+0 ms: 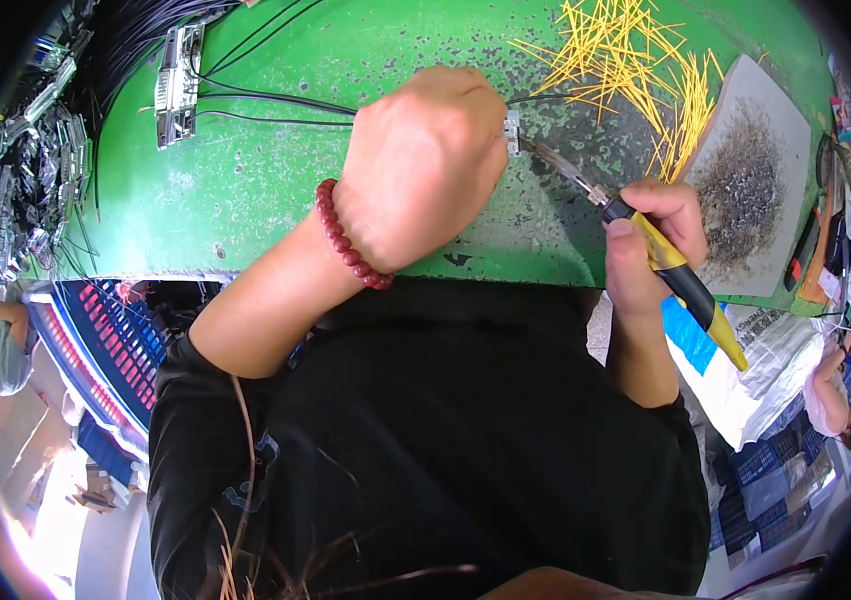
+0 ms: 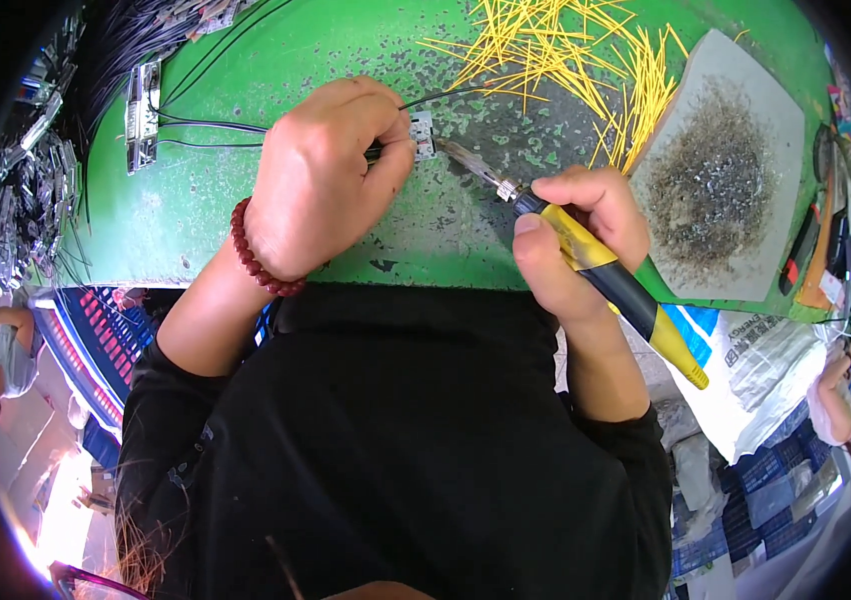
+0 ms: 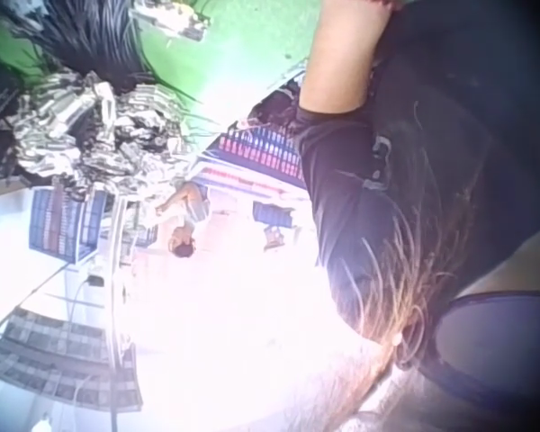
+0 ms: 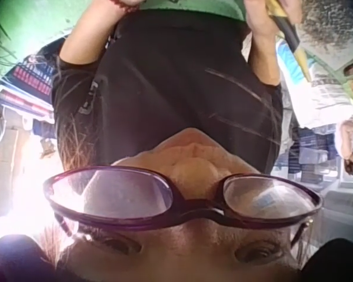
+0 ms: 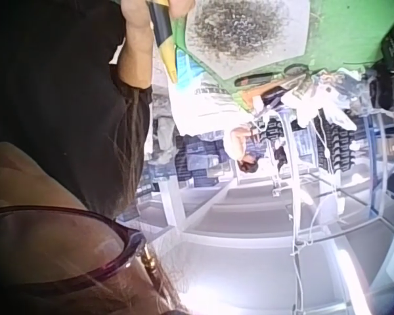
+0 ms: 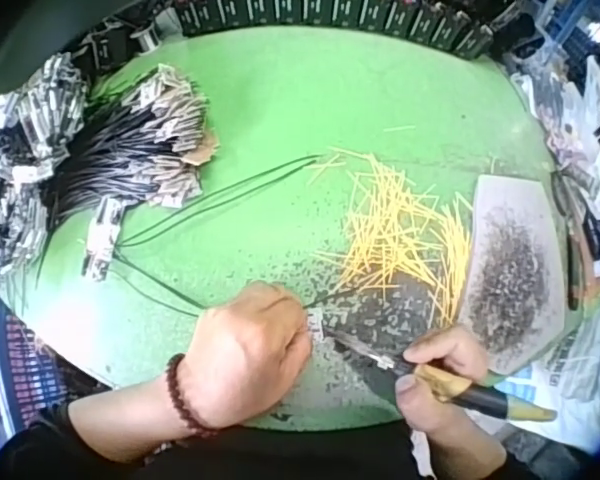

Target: The person solders wires to a circuit board using a soldering iron, then picks up a plastic housing and solders the wires to its internal components. Finally, the person places the completed assembly into a blue crate and retrieves a new circuit board.

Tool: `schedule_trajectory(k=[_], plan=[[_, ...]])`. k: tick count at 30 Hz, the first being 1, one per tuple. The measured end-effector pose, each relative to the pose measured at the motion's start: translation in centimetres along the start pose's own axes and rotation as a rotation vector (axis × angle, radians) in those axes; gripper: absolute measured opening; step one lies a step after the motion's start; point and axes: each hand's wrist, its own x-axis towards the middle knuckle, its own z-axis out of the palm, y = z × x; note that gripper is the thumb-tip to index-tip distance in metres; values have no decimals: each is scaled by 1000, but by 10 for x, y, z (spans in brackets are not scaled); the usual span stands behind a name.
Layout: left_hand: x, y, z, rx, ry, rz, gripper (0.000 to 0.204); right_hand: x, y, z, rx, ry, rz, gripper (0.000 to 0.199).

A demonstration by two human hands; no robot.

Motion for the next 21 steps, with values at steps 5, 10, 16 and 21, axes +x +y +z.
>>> schedule_trajectory(k=[5,10,16,21], plan=[[3,2,-1,29,-43,-8,7,0,0,-1,34,-22,11,23],[5,2,-1,32,-51,-17,7,2,-1,-1,-40,-59,-11,24],[4,2,-1,29,-51,-18,6,-4,2,-2,62,35,-31,25],[5,2,0,23,-45,-10,6,-5,4,-3,41,22,-44,25]])
